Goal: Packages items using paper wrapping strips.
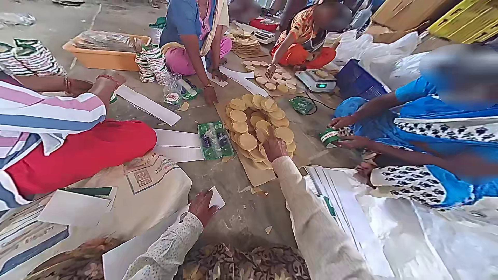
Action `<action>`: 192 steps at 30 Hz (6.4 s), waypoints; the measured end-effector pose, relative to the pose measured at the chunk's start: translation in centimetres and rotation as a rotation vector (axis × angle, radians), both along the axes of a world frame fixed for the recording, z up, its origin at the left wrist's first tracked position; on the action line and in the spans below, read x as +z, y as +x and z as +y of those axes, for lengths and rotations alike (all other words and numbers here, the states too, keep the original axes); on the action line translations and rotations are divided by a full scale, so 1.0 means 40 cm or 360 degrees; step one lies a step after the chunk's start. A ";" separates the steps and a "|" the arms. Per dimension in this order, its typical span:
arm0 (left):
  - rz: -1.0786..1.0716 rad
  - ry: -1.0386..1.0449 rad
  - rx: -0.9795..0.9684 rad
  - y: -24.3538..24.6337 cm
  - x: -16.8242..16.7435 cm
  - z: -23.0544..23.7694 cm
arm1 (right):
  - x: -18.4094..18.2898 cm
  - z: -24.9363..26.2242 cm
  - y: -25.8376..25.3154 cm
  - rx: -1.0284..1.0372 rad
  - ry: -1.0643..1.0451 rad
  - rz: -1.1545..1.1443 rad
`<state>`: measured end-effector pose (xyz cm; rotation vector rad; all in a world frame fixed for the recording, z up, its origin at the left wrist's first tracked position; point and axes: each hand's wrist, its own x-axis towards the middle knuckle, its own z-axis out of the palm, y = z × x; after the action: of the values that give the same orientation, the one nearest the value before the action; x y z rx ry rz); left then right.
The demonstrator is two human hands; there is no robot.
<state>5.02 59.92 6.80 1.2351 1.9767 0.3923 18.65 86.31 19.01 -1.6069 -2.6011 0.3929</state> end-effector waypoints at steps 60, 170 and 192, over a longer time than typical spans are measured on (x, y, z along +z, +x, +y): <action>-0.1302 0.0863 0.1489 0.257 -0.060 -0.051 | -0.360 -0.485 0.199 0.0415 -0.0801 0.1413; -0.0117 0.1171 0.0055 -0.017 -0.065 -0.111 | -0.417 -0.506 0.010 0.0122 -0.0780 0.1154; -0.0837 0.1875 0.0758 0.082 0.084 -0.033 | -0.306 -0.687 0.052 -0.0968 -0.2619 0.2498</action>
<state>8.30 58.59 10.16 1.0505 1.4902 2.0867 20.75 58.84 6.77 -0.9431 -0.2729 2.5025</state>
